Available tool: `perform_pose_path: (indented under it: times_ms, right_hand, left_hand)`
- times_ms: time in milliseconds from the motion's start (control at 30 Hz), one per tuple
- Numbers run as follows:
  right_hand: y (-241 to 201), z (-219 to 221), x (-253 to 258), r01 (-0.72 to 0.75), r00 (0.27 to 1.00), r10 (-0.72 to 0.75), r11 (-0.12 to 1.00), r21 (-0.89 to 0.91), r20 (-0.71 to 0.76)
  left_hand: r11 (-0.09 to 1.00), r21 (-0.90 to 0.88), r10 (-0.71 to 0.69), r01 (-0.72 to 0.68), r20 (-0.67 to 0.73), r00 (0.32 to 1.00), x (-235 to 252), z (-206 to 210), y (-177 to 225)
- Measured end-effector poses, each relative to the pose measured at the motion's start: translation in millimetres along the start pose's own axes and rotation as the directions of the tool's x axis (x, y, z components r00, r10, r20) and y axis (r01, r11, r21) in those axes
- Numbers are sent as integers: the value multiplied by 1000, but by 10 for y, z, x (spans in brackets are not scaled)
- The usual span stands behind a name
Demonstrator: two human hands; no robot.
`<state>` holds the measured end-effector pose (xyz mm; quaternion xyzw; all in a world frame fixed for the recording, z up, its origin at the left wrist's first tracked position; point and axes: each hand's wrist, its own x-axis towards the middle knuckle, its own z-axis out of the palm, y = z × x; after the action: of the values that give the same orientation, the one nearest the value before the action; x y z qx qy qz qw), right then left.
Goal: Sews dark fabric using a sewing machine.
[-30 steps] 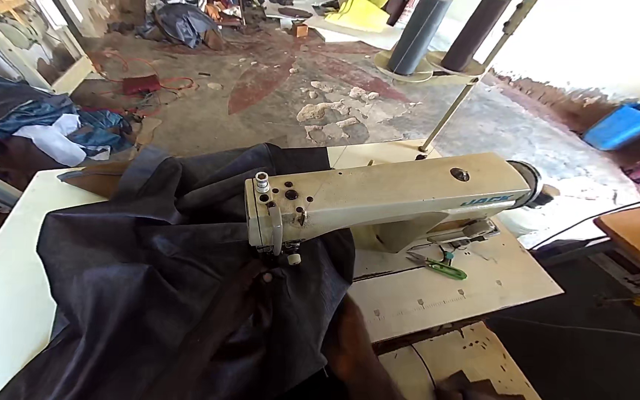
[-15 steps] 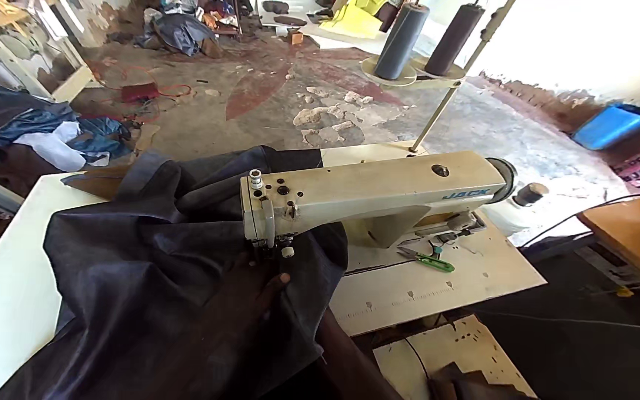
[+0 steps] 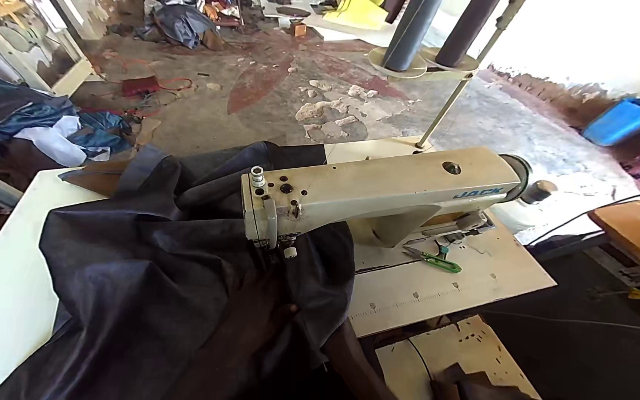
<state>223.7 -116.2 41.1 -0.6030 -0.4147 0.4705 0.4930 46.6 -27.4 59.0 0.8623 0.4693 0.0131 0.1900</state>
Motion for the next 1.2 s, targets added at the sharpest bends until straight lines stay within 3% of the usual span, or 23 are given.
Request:
perform_pose_path:
  times_ms: [67,133,200,300,367,433,467,567,667,800,967,1200]
  right_hand:
    - [-49,4,95,-26,1000,26,999,-41,5]
    - [-90,21,149,-2,997,7,998,-63,79]
    - [-132,-83,155,104,966,-62,982,-158,252]
    - [-456,-580,81,223,825,51,886,-406,563]
    - [-776,-807,24,340,729,-31,884,-322,684]
    - [-977,-701,86,509,714,-259,830,-228,650]
    - [-995,-562,186,593,707,-301,746,-305,639]
    - [-658,-135,618,705,687,-269,469,-532,675]
    - [-322,7,977,773,634,-428,350,-529,644]
    - [-161,-35,1190,792,600,-392,173,-585,697]
    - [-51,-191,1289,822,560,-466,206,-531,686]
    - [-17,-243,1342,878,469,-552,206,-432,689]
  left_hand:
    - [1000,-9,12,-12,-30,999,10,16,-73]
    - [997,41,74,-66,-268,961,38,197,-203]
    - [992,70,126,-107,-426,896,70,346,-313]
    - [989,75,147,-126,-467,872,63,381,-322]
    - [992,61,128,-113,-418,900,30,295,-266]
    - [990,74,142,-122,-389,910,33,225,-221]
    - [988,90,149,-123,-378,914,38,211,-210]
    - [984,112,170,-138,-365,915,54,171,-194]
    - [986,96,160,-138,-280,946,39,86,-210]
    - [974,65,224,-215,-353,908,67,173,-330]
    - [965,-12,238,-261,-377,895,86,187,-450]
    - [986,-17,144,-169,-442,886,89,280,-492]
